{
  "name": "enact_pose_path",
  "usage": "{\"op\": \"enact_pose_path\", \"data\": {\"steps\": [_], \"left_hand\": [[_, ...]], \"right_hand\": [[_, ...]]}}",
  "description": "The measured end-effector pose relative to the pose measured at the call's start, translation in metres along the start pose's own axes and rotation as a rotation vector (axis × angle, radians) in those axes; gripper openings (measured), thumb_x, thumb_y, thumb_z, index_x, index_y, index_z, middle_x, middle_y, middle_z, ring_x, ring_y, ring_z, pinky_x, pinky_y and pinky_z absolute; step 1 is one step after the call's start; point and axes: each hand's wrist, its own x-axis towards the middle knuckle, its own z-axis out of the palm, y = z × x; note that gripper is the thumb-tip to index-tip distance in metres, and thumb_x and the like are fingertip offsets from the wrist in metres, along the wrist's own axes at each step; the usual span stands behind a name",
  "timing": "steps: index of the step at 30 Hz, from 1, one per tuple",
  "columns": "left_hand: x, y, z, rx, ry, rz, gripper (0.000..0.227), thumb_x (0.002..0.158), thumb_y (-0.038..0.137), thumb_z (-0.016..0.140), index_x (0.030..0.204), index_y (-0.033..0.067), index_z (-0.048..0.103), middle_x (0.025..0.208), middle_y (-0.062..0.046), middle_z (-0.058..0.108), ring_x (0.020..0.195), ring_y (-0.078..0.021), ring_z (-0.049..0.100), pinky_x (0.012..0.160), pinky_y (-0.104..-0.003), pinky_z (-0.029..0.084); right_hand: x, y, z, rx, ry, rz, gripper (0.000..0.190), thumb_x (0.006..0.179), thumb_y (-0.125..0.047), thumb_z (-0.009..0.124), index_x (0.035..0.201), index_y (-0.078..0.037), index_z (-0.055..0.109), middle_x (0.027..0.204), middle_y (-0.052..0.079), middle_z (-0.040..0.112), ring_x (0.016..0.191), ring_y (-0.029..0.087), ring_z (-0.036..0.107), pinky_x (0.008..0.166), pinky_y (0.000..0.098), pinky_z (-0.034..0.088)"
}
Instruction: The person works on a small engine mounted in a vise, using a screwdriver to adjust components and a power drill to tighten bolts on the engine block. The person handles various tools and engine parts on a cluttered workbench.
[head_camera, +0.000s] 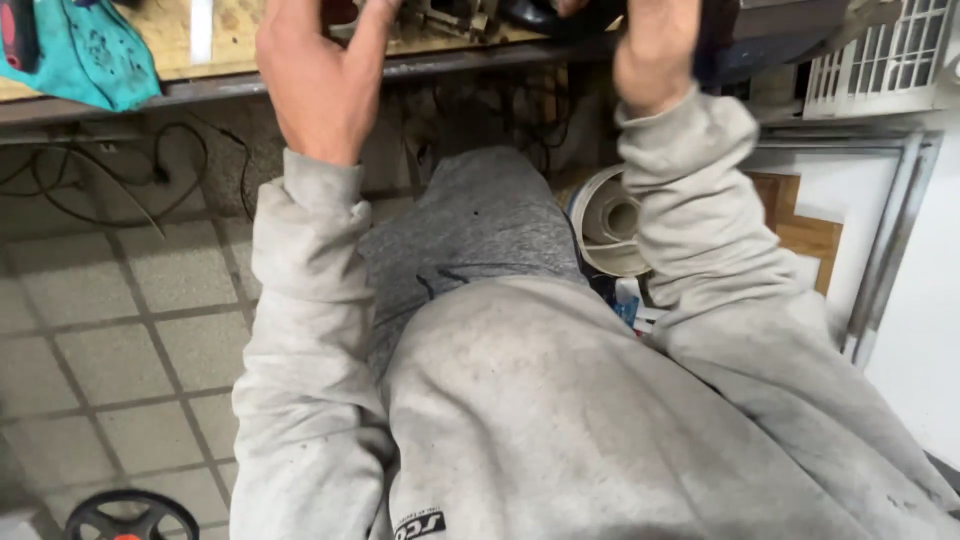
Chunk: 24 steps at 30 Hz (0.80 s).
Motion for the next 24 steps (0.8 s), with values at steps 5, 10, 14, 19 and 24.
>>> {"op": "enact_pose_path", "data": {"steps": [5, 10, 14, 19, 24], "left_hand": [[-0.002, -0.001, 0.003, 0.047, -0.013, -0.046, 0.034, 0.103, 0.026, 0.075, 0.123, 0.0023, 0.062, 0.098, -0.013, 0.069, 0.079, -0.0253, 0.065, 0.07, -0.037, 0.053], [-0.011, -0.02, 0.012, 0.044, -0.037, -0.038, 0.034, 0.104, 0.035, 0.069, 0.116, 0.0038, 0.063, 0.091, -0.01, 0.068, 0.073, -0.021, 0.062, 0.062, -0.035, 0.051], [-0.026, -0.016, 0.0, 0.025, -0.028, -0.072, 0.042, 0.099, 0.022, 0.082, 0.131, 0.0071, 0.059, 0.1, -0.009, 0.075, 0.082, -0.0205, 0.072, 0.072, -0.032, 0.06], [-0.056, -0.034, -0.023, 0.041, 0.026, -0.037, 0.029, 0.099, 0.011, 0.076, 0.125, -0.0002, 0.067, 0.102, -0.014, 0.074, 0.086, -0.023, 0.071, 0.077, -0.032, 0.059], [-0.094, -0.033, -0.056, -0.009, -0.004, -0.089, 0.026, 0.092, 0.0, 0.079, 0.117, -0.0046, 0.071, 0.099, -0.016, 0.073, 0.079, -0.0272, 0.066, 0.074, -0.034, 0.053]], "right_hand": [[0.046, -0.029, 0.004, 1.288, 0.158, 0.468, 0.037, 0.113, -0.04, 0.051, 0.114, -0.003, 0.052, 0.077, 0.013, 0.051, 0.063, 0.021, 0.046, 0.063, 0.0357, 0.043], [0.029, -0.014, 0.023, 1.277, 0.19, 0.42, 0.035, 0.114, -0.043, 0.048, 0.123, -0.009, 0.047, 0.079, 0.013, 0.047, 0.061, 0.023, 0.043, 0.055, 0.0345, 0.038], [0.044, -0.029, 0.018, 1.262, 0.308, 0.478, 0.051, 0.109, -0.055, 0.052, 0.119, -0.006, 0.045, 0.069, 0.01, 0.04, 0.052, 0.02, 0.035, 0.048, 0.0356, 0.033], [0.057, -0.038, 0.004, 1.256, 0.301, 0.501, 0.059, 0.103, -0.06, 0.058, 0.1, -0.002, 0.052, 0.075, 0.01, 0.044, 0.052, 0.017, 0.037, 0.049, 0.034, 0.036], [0.086, -0.065, -0.068, 0.694, 0.083, 0.475, 0.037, 0.117, -0.031, 0.037, 0.127, 0.003, 0.048, 0.111, 0.016, 0.054, 0.093, 0.024, 0.055, 0.089, 0.0369, 0.05]]}}
